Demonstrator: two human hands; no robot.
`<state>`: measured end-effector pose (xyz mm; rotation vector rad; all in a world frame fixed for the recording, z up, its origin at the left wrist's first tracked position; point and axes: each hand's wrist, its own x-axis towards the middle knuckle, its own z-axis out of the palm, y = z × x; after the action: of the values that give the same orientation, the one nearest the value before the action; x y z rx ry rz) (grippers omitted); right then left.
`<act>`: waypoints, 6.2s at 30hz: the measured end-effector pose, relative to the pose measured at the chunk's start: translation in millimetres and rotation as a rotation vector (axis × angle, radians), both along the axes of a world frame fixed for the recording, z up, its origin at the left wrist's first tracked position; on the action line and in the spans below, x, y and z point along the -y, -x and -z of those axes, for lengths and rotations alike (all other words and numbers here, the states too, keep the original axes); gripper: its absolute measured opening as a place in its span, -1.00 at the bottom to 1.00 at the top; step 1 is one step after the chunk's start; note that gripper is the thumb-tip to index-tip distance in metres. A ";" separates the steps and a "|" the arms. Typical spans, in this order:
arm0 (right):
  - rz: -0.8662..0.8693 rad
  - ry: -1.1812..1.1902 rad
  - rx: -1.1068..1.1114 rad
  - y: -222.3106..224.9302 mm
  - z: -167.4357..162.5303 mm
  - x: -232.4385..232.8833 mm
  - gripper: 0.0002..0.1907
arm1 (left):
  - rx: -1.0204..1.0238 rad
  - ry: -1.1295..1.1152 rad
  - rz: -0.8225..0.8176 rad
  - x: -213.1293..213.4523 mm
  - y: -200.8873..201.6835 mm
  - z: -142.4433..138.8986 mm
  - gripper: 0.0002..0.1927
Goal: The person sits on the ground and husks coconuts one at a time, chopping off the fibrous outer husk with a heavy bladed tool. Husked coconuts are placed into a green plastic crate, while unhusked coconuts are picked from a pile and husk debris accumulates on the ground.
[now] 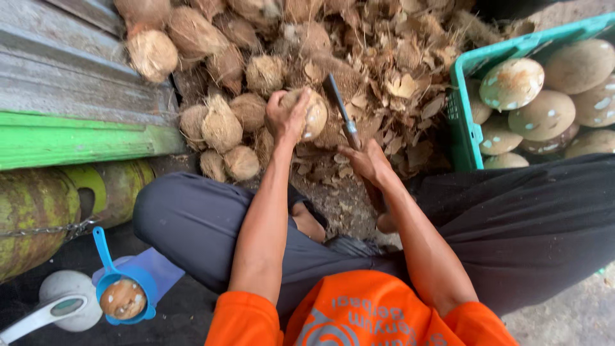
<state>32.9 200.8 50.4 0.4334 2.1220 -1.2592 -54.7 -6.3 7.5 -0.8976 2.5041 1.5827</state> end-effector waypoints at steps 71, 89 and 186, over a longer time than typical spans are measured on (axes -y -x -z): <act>0.377 0.374 -0.367 -8.6 -12.5 24.5 -0.64 | 0.168 0.073 -0.336 -25.9 9.1 22.1 -0.64; 0.284 0.417 -0.020 -25.3 21.3 38.2 -0.83 | 0.025 0.060 -0.336 -15.7 3.5 11.6 -0.62; 0.191 0.167 -0.272 5.3 -4.6 27.5 -0.74 | 0.279 0.190 -0.097 -9.5 41.6 6.4 -0.62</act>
<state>27.6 173.4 55.1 0.4186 2.2133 -1.6733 -96.3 3.2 1.0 -1.1874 2.4712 1.1575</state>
